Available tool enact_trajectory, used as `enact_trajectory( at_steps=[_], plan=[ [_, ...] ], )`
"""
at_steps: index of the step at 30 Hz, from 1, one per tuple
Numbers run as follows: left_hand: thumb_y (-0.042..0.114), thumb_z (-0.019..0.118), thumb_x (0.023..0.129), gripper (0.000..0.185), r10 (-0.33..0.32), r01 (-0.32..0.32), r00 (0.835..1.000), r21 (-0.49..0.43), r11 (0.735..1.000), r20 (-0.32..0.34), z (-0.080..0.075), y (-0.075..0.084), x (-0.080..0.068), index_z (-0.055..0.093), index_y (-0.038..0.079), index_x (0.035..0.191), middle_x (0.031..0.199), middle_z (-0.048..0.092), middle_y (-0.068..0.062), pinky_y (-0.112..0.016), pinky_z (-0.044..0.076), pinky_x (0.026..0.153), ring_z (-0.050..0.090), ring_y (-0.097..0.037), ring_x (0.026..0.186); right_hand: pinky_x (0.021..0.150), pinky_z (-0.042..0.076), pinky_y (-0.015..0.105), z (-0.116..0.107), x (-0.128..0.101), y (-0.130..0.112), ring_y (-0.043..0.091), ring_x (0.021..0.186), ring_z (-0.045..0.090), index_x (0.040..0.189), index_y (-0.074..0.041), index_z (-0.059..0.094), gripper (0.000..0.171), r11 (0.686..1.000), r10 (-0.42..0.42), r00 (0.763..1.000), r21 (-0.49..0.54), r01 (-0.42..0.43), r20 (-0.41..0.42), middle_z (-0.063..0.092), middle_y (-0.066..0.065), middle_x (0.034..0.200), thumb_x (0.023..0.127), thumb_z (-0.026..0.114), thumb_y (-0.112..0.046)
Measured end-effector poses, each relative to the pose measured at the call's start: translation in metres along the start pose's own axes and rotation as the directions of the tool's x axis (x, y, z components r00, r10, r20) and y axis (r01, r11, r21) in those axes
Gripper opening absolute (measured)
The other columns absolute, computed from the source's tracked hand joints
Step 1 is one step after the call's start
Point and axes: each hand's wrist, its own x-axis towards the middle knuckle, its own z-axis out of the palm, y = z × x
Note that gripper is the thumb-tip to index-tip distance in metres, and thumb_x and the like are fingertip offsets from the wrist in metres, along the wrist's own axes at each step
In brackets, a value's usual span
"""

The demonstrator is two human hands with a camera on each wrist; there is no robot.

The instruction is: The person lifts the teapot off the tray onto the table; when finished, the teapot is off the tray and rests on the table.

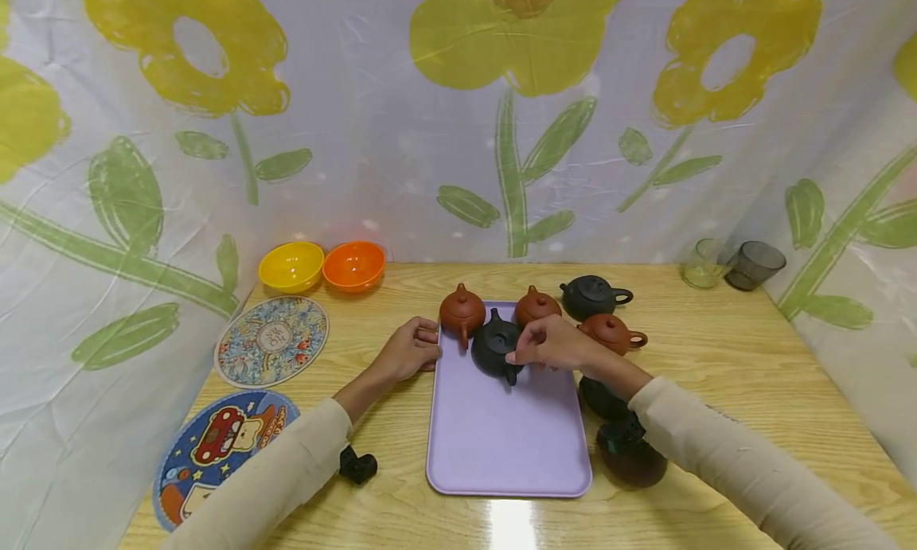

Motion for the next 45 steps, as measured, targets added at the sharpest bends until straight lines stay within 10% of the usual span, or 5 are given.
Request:
enact_trajectory(
  at_steps=[45],
  plan=[
    [0.001, 0.068, 0.091, 0.045, -0.035, 0.035, 0.999, 0.040, 0.999, -0.003, 0.000, 0.002, -0.001, 0.051, 0.002, 0.133, 0.121, 0.057, -0.018, -0.032, 0.062, 0.075, 0.063, -0.025, 0.101, 0.054, 0.048, 0.027, 0.015, -0.011, 0.007, 0.018, 0.060, 0.062, 0.089, -0.005, 0.074, 0.023, 0.993, 0.095, 0.995, -0.070, -0.095, -0.005, 0.067, 0.009, 0.077, 0.096, 0.067, -0.025]
  ],
)
